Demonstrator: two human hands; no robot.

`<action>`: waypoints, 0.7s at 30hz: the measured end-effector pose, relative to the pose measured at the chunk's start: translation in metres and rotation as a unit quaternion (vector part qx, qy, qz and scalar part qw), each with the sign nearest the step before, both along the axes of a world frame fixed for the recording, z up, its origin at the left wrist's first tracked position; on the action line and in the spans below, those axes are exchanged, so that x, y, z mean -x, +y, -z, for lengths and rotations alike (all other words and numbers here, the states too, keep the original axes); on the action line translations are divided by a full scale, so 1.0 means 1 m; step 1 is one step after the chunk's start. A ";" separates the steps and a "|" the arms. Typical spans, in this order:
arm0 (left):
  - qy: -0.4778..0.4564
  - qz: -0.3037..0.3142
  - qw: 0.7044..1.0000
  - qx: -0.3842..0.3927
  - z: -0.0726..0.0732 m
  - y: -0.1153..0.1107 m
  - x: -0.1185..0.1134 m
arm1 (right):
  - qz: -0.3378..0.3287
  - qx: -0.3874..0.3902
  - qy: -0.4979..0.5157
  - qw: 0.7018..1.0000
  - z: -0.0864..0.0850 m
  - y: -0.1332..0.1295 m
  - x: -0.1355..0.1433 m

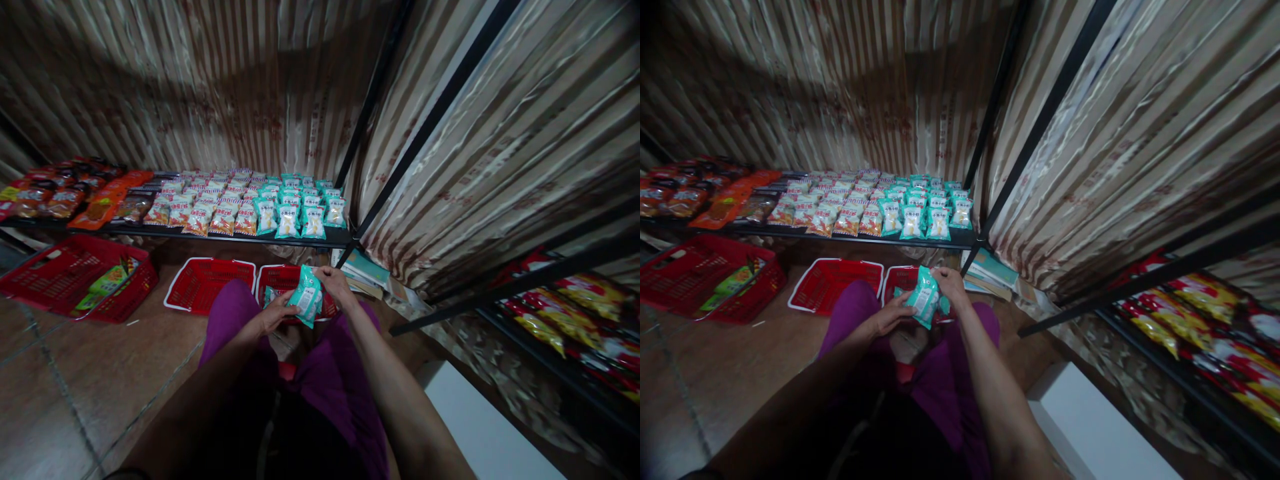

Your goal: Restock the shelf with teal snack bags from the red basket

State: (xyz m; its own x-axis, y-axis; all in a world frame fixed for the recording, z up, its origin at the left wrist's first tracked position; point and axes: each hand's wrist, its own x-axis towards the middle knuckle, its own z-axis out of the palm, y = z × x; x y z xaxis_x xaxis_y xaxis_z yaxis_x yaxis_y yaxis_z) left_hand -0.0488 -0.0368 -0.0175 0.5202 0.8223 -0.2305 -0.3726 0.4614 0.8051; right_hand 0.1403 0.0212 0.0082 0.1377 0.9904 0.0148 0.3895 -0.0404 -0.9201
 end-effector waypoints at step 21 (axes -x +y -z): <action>0.084 -0.224 0.971 -0.012 -0.022 0.041 -0.018 | -0.058 0.056 0.038 0.996 -0.005 -0.005 0.001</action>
State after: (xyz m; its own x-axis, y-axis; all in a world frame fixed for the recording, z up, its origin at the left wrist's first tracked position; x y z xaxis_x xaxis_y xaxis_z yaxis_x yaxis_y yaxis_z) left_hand -0.0303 0.0043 0.0041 0.0666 0.9635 -0.2594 -0.3936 0.2643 0.8805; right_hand 0.1391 0.0157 0.0129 0.0181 0.9945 -0.1032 0.3275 -0.1034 -0.9392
